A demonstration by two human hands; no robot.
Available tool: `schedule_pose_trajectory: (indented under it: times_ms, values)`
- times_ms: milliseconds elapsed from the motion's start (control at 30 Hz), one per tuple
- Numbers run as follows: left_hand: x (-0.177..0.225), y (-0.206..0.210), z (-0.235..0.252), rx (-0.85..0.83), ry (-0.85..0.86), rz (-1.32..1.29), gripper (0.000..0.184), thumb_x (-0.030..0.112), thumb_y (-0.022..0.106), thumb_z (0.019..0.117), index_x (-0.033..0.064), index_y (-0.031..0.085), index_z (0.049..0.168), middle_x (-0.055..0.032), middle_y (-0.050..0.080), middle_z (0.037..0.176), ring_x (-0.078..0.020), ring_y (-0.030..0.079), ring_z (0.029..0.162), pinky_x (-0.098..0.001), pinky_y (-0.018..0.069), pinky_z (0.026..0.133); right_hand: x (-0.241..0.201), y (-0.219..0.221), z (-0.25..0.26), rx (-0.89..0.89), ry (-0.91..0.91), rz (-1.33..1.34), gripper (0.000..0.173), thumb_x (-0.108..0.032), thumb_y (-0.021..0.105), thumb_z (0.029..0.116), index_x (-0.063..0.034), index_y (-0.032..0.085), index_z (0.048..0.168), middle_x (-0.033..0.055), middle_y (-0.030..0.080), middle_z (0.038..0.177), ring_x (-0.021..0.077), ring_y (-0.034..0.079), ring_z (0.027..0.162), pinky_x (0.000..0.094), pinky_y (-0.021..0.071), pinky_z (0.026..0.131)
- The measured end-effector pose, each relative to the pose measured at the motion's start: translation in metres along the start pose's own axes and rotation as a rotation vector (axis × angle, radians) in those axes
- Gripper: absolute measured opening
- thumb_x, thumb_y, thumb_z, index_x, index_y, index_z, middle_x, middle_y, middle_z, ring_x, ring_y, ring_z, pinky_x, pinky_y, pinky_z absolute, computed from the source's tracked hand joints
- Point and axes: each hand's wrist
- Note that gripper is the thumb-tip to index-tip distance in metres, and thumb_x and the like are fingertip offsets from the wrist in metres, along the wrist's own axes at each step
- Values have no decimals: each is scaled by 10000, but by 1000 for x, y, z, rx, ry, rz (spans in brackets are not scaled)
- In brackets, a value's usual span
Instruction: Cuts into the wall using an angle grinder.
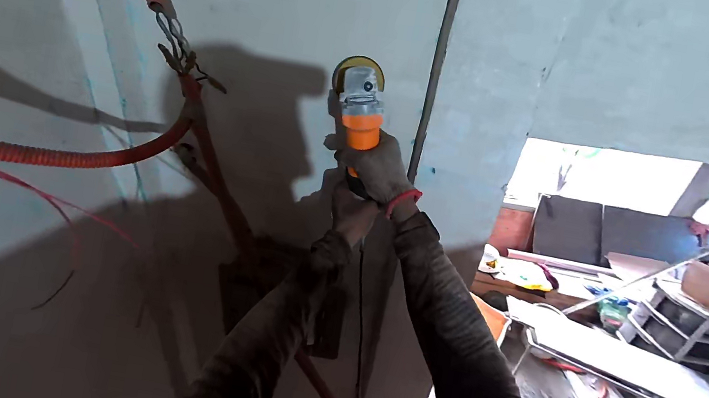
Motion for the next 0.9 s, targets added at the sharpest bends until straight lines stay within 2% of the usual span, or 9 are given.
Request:
schedule_pose_trajectory:
  times_ms: [133, 233, 267, 367, 433, 467, 633, 733, 900]
  values:
    - [16, -9, -11, -121, 38, 145, 529, 86, 858, 708, -5, 641, 1181, -155, 702, 1015, -253, 684, 948, -477, 569, 844, 23, -5, 4, 65, -44, 134, 441, -317, 848, 797, -152, 668, 1164, 72, 725, 882, 207, 686, 700, 416, 578, 594]
    - [19, -1, 2, -194, 29, 196, 303, 134, 837, 745, 41, 705, 1002, -82, 702, 870, -195, 679, 810, -424, 573, 762, 24, -15, 2, 129, -10, 146, 435, -338, 852, 779, -163, 664, 1131, 67, 690, 825, 207, 648, 641, 404, 535, 530]
    - [24, 0, 5, -219, 19, 210, 279, 144, 833, 763, 45, 702, 989, -74, 693, 846, -188, 673, 775, -414, 572, 740, 21, -17, 4, 149, -3, 162, 431, -332, 849, 775, -155, 664, 1122, 75, 682, 808, 214, 641, 624, 402, 524, 510]
    - [30, 1, 19, -209, 32, 248, 520, 170, 878, 703, 67, 646, 1156, -118, 708, 948, -250, 698, 863, -507, 589, 780, 6, -20, 26, 203, -49, 204, 450, -324, 826, 773, -108, 653, 1128, 88, 704, 823, 219, 687, 654, 401, 579, 544]
    - [38, 2, 24, -187, 52, 265, 541, 178, 872, 695, 80, 630, 1169, -127, 696, 936, -266, 686, 832, -524, 576, 724, -10, -22, 44, 222, -88, 235, 466, -257, 862, 747, -46, 657, 1109, 98, 733, 875, 224, 728, 748, 431, 639, 681]
    - [40, 1, 25, -175, 61, 261, 527, 190, 868, 707, 85, 631, 1166, -127, 694, 926, -267, 683, 812, -524, 571, 701, -15, -21, 50, 226, -93, 250, 459, -240, 872, 739, -32, 658, 1089, 102, 735, 870, 223, 730, 749, 429, 641, 689]
    - [40, -7, 28, -61, 37, 155, 496, 190, 870, 722, 92, 639, 1149, -126, 691, 915, -263, 678, 783, -503, 572, 662, -32, -7, 64, 97, -95, 175, 461, -268, 878, 745, -47, 675, 1095, 94, 744, 881, 226, 739, 772, 442, 645, 707]
    - [29, -19, 29, 8, 49, 4, 446, 84, 861, 718, 62, 645, 1108, -118, 694, 888, -228, 678, 722, -435, 583, 604, -38, 16, 68, 3, -105, 103, 419, -226, 872, 740, -61, 687, 1077, 77, 753, 872, 211, 738, 769, 448, 639, 711]
    - [6, -34, 15, -6, -12, -43, 464, 16, 854, 689, 13, 646, 1103, -128, 706, 915, -221, 704, 786, -426, 612, 707, -21, 32, 27, -43, -107, 70, 378, -290, 812, 810, -115, 675, 1116, 73, 724, 837, 220, 700, 682, 443, 597, 588]
Point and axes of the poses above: each hand's wrist, its own z-axis towards the middle knuckle, its own y-axis out of the palm, x = y × z
